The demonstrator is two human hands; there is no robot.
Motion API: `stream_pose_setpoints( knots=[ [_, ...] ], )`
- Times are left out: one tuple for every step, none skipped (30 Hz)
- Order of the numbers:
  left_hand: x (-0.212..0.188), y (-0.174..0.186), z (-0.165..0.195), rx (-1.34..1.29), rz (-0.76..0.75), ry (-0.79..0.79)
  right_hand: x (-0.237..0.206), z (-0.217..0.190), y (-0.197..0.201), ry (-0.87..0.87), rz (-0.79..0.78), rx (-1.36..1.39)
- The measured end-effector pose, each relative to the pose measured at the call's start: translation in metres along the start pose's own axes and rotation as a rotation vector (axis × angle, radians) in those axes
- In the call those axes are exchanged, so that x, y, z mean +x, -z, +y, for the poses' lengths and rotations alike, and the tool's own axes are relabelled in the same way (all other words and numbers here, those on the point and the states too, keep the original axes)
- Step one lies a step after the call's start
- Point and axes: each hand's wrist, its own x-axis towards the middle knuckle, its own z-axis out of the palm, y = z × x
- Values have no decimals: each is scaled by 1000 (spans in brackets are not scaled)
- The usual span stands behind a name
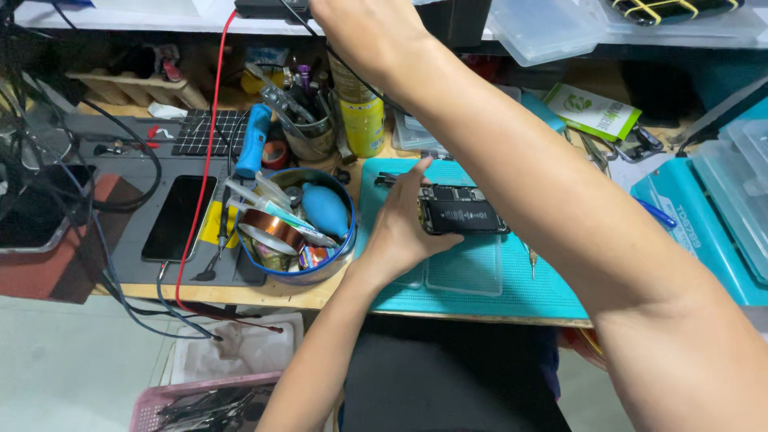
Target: The person works on a disassembled smartphone at a repair bench, using a screwdriver on the phone body, wiping internal components with a tissue, and lifting out the battery. They then place the phone parts into a plastic storage box and sort through small internal components by hand.
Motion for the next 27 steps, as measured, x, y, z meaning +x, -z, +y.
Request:
stream_pose_setpoints(
  knots=[
    [-1,1,2,-23,32,-21,-5,-9,17,-16,-5,-8],
    [2,1,3,-52,70,-48,-17,-16,37,144,176,6],
    [6,1,3,-49,79,-69,-37,-24,58,314,354,19],
    [6,1,4,-47,87,-79,-62,-32,81,306,324,124],
    [4,1,5,-47,93,-81,-87,-38,102,270,309,208],
    [2,-1,6,-50,124,-62,-114,-43,122,233,297,292],
    [1,-1,6,-50,156,-45,-137,-45,139,171,309,347],
    [1,-2,7,-51,186,-33,-157,-45,151,9,292,365],
    [1,-3,8,-196,180,-35,-173,-44,159,-154,272,378],
    [1,-2,9,-342,170,-36,-187,-40,164,-228,278,402],
    [1,-2,10,-490,160,-37,-198,-37,166,-300,284,425],
    [1,-4,13,-641,154,-42,-208,-37,166,-360,252,479],
    [1,-5,16,-793,149,-46,-218,-40,165,-417,219,534],
    [3,-7,19,-942,147,-49,-226,-41,165,-470,184,594],
    [6,-10,22,-1062,138,-58,-234,-43,165,-434,155,560],
    [9,-13,25,-1180,128,-65,-241,-47,164,-400,125,529],
    [10,-16,26,-1298,116,-67,-246,-51,162,-370,94,501],
    [11,-20,27,-1384,83,-45,-250,-54,161,-354,63,524],
    [12,-24,26,-1468,49,-25,-251,-57,158,-337,34,547],
    [12,-28,24,-1550,14,-3,-251,-59,156,-321,6,571],
    [11,-34,22,-1606,-2,26,-248,-61,152,-308,20,550],
    [8,-41,21,-1661,-19,55,-244,-62,147,-295,35,529],
    [4,-47,19,-1715,-37,84,-239,-64,143,-283,50,507],
    [1,-54,18,-1806,-73,162,-232,-62,137,-281,73,472],
    [-1,-59,18,-1896,-111,244,-224,-60,131,-282,93,438],
    [-3,-62,17,-1984,-148,329,-219,-59,127,-283,113,404],
    [-4,-63,18,-1956,-130,348,-216,-59,125,-284,114,388]
  ],
)
